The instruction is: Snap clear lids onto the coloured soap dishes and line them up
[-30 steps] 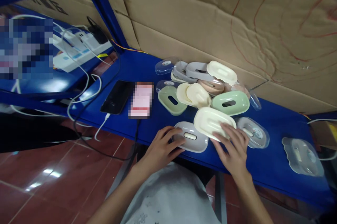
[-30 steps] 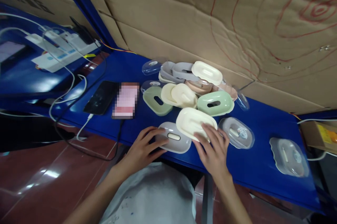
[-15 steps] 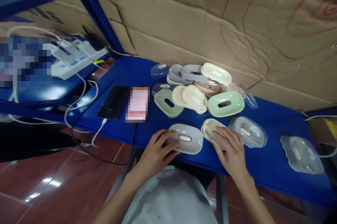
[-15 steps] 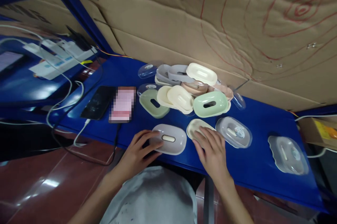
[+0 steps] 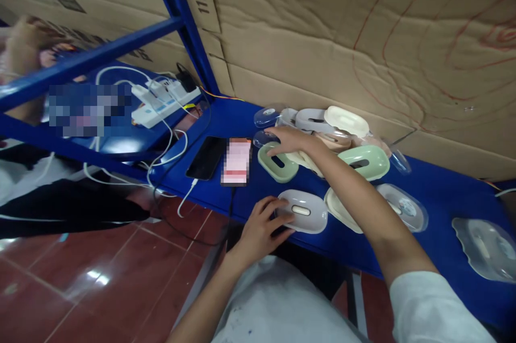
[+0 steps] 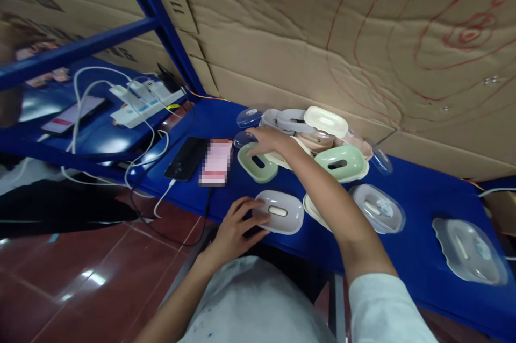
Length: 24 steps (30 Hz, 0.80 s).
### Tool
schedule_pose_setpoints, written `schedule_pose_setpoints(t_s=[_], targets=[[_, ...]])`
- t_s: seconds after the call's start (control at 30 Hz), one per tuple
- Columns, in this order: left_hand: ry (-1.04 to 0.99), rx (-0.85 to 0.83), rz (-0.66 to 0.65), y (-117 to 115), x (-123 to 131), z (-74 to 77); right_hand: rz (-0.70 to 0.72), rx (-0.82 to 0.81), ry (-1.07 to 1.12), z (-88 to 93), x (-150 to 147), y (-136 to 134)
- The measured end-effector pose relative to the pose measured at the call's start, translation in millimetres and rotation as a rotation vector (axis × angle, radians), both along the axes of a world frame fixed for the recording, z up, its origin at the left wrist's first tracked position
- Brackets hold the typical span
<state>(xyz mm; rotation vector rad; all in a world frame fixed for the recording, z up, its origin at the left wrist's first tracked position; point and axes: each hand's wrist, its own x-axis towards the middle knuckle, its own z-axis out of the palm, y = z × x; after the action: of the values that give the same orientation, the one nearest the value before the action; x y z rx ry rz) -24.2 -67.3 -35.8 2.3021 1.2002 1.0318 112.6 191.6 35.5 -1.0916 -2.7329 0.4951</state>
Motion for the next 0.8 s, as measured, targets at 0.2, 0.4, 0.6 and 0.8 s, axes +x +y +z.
schedule_pose_setpoints(t_s=[0.2, 0.4, 0.6, 0.8], targets=[[-0.003, 0.011, -0.018, 2, -2, -0.9, 0.005, -0.327, 0.203, 32.2, 17, -3], [-0.006, 0.04, -0.006, 4, 0, -2.5, -0.012, -0.127, 0.37, 50.2, 21, -38], [0.029, 0.049, 0.012, 4, 1, -2.5, -0.047, 0.104, -0.081, 23.6, -34, -43], [0.039, 0.056, 0.013, 3, 1, -1.2, -0.082, 0.102, -0.199, 11.0, -51, -20]])
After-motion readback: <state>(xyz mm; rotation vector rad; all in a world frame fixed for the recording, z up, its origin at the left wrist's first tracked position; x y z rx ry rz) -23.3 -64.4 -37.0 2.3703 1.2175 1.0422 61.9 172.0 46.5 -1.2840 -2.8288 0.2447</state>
